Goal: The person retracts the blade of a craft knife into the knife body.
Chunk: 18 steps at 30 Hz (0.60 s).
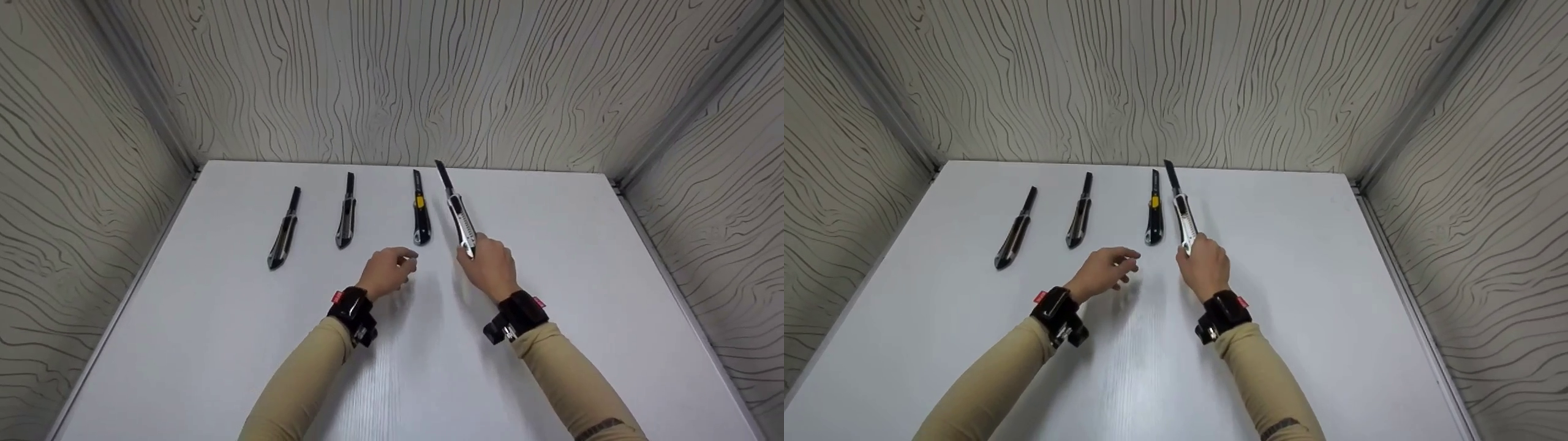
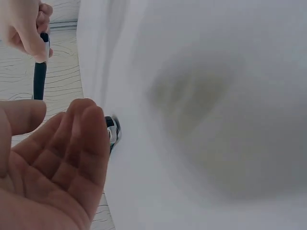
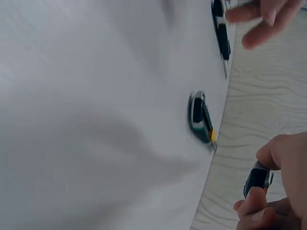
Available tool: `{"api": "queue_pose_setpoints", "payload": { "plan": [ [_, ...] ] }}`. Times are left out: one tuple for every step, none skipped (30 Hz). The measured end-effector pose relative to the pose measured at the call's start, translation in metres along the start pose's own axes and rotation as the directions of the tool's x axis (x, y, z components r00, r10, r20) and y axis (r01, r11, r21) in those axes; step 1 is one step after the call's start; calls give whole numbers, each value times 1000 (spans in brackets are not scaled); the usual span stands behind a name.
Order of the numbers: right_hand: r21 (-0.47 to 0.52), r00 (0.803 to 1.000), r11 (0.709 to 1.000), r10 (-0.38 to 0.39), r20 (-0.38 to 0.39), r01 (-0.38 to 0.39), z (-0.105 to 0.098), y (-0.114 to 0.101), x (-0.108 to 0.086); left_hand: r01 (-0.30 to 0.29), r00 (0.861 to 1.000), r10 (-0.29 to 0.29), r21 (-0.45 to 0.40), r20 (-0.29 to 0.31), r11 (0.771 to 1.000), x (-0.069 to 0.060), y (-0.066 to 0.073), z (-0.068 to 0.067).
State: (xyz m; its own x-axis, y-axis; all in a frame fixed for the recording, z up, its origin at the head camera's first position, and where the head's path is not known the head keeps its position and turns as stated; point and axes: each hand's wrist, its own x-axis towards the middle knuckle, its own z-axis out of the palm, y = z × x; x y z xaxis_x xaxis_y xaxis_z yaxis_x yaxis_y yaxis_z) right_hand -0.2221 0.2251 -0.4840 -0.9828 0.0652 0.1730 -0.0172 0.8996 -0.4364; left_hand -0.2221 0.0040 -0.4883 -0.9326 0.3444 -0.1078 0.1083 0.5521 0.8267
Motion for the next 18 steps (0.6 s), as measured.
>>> {"api": "queue_pose_setpoints", "payload": {
  "plan": [
    [0, 1000, 1000, -18, 4, 18, 1, -5, -3, 16, 1000, -16, -62, 3, 998, 2, 2, 0],
    [0, 999, 999, -37, 10, 37, 2, -11, -5, 32, 999, -32, -115, 5, 993, 4, 3, 1],
    [-3, 998, 999, -53, 14, 53, 3, -15, -8, 47, 999, -47, -157, 6, 986, 6, 6, 1],
    [-10, 997, 997, -73, 14, 73, 5, -20, -10, 55, 998, -55, -188, 7, 981, 8, 8, 2],
    [-18, 996, 996, -91, 13, 91, 6, -24, -12, 61, 998, -61, -210, 8, 976, 10, 9, 3],
    [-25, 994, 994, -109, 11, 109, 8, -28, -14, 68, 998, -67, -228, 11, 971, 11, 11, 4],
    [-28, 992, 992, -123, 9, 123, 10, -31, -16, 71, 997, -71, -235, 12, 969, 12, 13, 5],
    [-28, 991, 990, -135, 6, 136, 11, -34, -18, 80, 997, -79, -237, 14, 968, 13, 15, 6],
    [-28, 989, 989, -146, 2, 146, 13, -37, -20, 84, 996, -83, -239, 16, 967, 13, 16, 8],
    [-25, 987, 987, -159, -2, 159, 14, -39, -22, 90, 996, -88, -246, 17, 965, 13, 17, 9],
    [-20, 986, 985, -169, -4, 169, 15, -41, -24, 95, 995, -93, -251, 17, 963, 14, 18, 10],
    [-14, 984, 984, -177, -4, 177, 16, -43, -26, 96, 995, -95, -254, 14, 962, 14, 18, 11],
    [-10, 983, 983, -181, -4, 181, 17, -44, -27, 93, 996, -94, -254, 11, 963, 14, 18, 12],
    [-7, 983, 983, -184, -5, 184, 18, -46, -29, 90, 996, -91, -256, 8, 962, 15, 17, 13],
    [-6, 982, 982, -187, -4, 187, 19, -47, -30, 80, 997, -82, -258, 3, 963, 15, 16, 14],
    [-6, 982, 982, -189, -4, 189, 20, -47, -30, 75, 997, -78, -260, -2, 963, 16, 15, 14],
    [-7, 982, 982, -189, -1, 189, 20, -48, -31, 65, 998, -69, -253, -8, 965, 16, 14, 14],
    [-7, 982, 982, -188, 0, 188, 21, -48, -32, 58, 998, -63, -245, -11, 968, 16, 13, 14]
  ]
}}
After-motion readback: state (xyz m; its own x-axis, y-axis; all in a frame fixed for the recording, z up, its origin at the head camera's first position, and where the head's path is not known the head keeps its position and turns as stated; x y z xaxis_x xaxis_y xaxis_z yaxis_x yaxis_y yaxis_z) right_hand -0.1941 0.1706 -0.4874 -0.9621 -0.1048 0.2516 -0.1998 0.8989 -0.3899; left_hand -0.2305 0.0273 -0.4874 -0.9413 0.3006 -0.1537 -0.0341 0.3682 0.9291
